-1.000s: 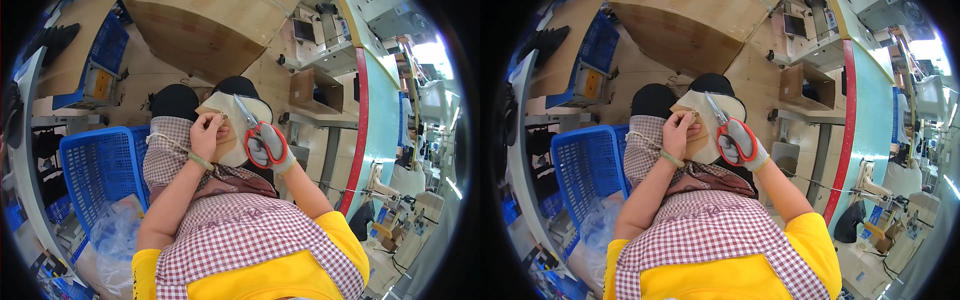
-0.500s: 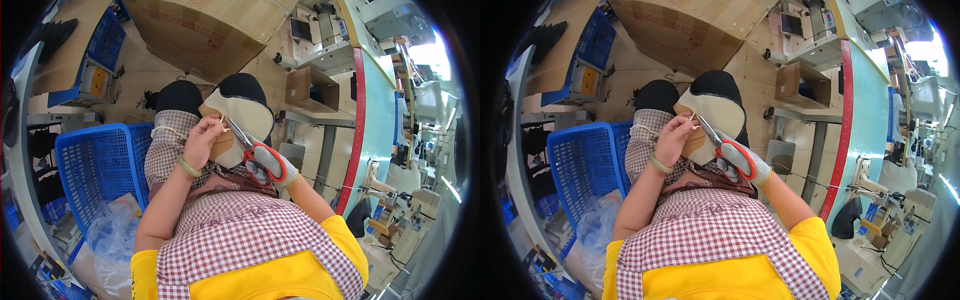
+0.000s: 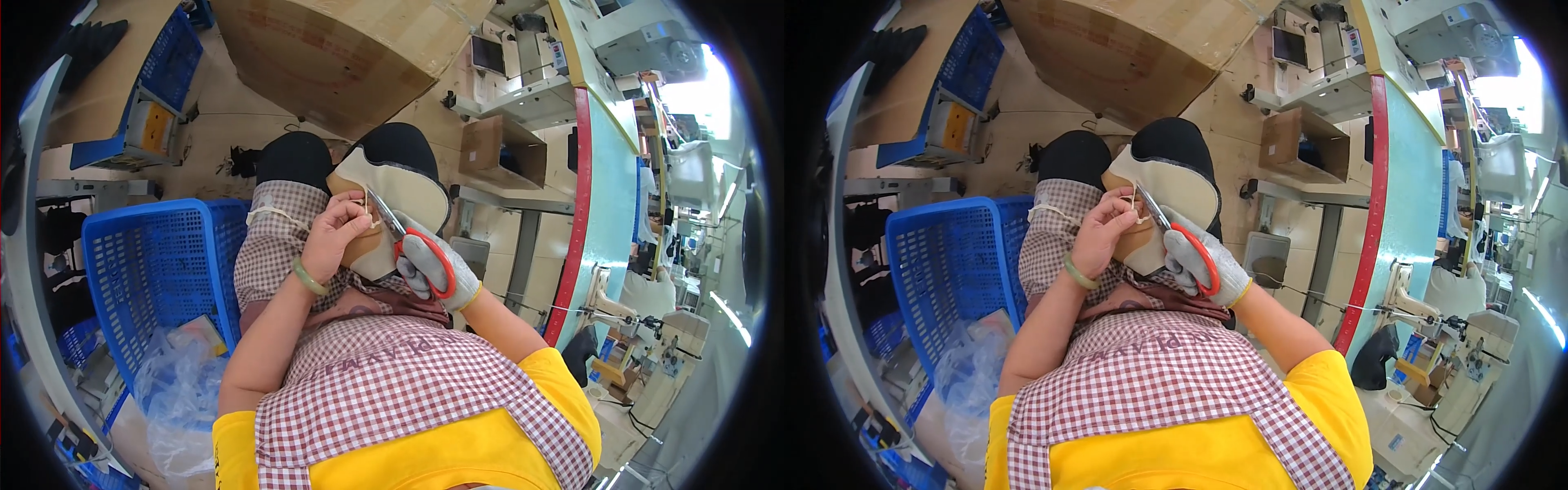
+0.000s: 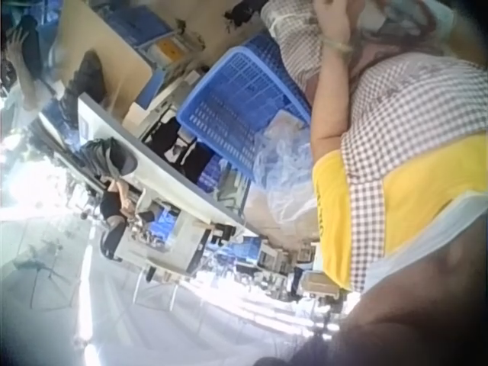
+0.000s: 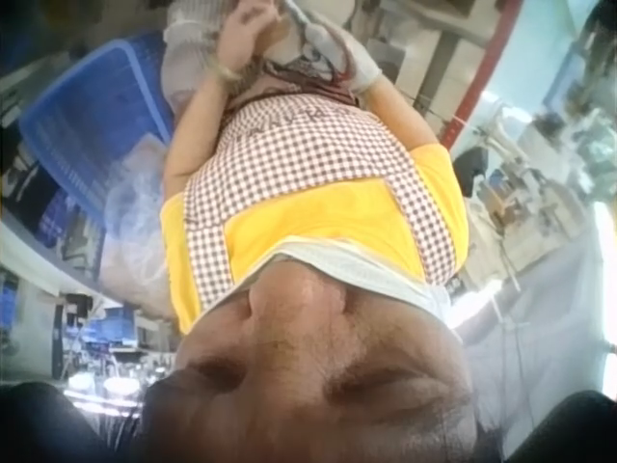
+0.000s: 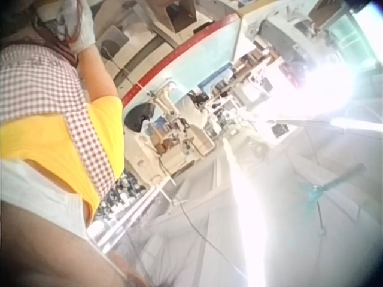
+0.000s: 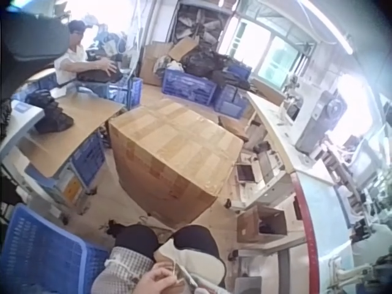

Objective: Trim and clear excess material from a shoe pattern component using scissors during shoe assembly.

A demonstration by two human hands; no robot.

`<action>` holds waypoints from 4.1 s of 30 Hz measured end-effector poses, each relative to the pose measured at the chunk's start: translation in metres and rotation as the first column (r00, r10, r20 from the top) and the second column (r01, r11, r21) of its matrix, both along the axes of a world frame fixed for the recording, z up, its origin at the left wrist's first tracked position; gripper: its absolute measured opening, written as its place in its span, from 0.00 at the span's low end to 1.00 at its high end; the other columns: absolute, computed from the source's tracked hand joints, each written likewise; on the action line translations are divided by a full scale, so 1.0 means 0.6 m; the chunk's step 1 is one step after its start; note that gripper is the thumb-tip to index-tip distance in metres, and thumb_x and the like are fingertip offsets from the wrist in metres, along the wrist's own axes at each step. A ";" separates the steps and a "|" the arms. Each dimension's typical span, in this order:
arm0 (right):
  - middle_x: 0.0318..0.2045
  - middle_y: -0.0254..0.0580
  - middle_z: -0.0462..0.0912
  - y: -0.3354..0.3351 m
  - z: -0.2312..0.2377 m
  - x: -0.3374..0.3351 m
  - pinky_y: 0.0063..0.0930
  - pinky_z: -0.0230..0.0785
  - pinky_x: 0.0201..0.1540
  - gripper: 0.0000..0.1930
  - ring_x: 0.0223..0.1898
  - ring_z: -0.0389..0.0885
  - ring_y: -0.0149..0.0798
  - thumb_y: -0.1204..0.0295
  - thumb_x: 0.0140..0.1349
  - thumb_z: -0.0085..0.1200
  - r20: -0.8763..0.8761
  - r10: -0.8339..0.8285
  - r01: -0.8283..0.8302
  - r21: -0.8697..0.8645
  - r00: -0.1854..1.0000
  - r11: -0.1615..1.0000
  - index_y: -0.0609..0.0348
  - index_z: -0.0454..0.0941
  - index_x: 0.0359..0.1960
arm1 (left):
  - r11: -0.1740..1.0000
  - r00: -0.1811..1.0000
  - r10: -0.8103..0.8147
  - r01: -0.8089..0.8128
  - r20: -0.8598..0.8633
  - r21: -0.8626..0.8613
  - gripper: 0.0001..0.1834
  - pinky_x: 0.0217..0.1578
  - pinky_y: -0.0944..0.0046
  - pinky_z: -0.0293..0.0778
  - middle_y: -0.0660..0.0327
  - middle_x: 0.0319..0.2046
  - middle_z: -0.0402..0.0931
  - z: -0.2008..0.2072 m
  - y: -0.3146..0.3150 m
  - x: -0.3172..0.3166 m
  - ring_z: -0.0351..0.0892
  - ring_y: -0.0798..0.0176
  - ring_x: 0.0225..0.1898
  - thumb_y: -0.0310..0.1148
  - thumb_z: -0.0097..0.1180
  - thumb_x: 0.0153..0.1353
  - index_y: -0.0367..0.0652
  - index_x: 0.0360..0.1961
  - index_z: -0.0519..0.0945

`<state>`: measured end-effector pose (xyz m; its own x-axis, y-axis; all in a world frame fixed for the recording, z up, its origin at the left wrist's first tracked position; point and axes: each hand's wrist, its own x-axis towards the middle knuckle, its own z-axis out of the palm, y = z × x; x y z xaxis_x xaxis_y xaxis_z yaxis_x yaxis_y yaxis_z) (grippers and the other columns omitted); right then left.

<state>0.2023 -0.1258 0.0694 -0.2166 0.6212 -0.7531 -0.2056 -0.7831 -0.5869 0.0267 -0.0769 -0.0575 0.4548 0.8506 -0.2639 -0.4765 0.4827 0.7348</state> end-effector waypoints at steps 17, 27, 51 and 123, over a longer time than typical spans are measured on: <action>0.24 0.28 0.70 0.045 0.030 0.025 0.12 0.58 0.16 0.34 0.16 0.63 0.19 0.53 0.64 0.50 0.110 0.237 -0.234 -0.039 0.965 0.972 0.46 0.54 0.69 | 0.972 0.972 -0.232 0.231 0.018 0.040 0.01 0.58 0.64 0.63 0.60 0.57 0.60 0.036 0.019 -0.047 0.72 0.64 0.53 0.25 0.59 0.56 0.40 0.29 0.78; 0.23 0.29 0.71 0.056 0.012 0.028 0.13 0.56 0.13 0.24 0.15 0.64 0.20 0.53 0.64 0.51 0.067 0.174 -0.166 -0.118 0.982 0.979 0.51 0.68 0.57 | 0.913 0.931 -0.364 0.361 -0.021 0.188 0.02 0.58 0.63 0.62 0.59 0.55 0.61 0.035 0.033 -0.061 0.69 0.63 0.54 0.26 0.61 0.55 0.41 0.29 0.80; 0.20 0.27 0.67 0.052 -0.010 -0.032 0.16 0.57 0.19 0.32 0.17 0.63 0.21 0.56 0.63 0.51 0.339 0.227 -0.284 0.131 0.913 0.950 0.48 0.58 0.67 | 0.896 0.956 0.175 -0.054 -0.237 0.441 0.07 0.46 0.60 0.71 0.69 0.21 0.72 0.077 0.050 -0.095 0.71 0.69 0.26 0.22 0.52 0.56 0.42 0.27 0.67; 0.24 0.29 0.72 -0.072 -0.015 -0.049 0.16 0.59 0.18 0.23 0.18 0.66 0.23 0.50 0.65 0.48 -0.179 -0.376 0.383 0.003 0.909 0.924 0.47 0.68 0.55 | 0.954 0.949 -0.290 0.277 0.123 0.112 0.04 0.58 0.59 0.59 0.55 0.53 0.66 0.074 -0.087 -0.064 0.67 0.62 0.52 0.25 0.58 0.56 0.37 0.26 0.77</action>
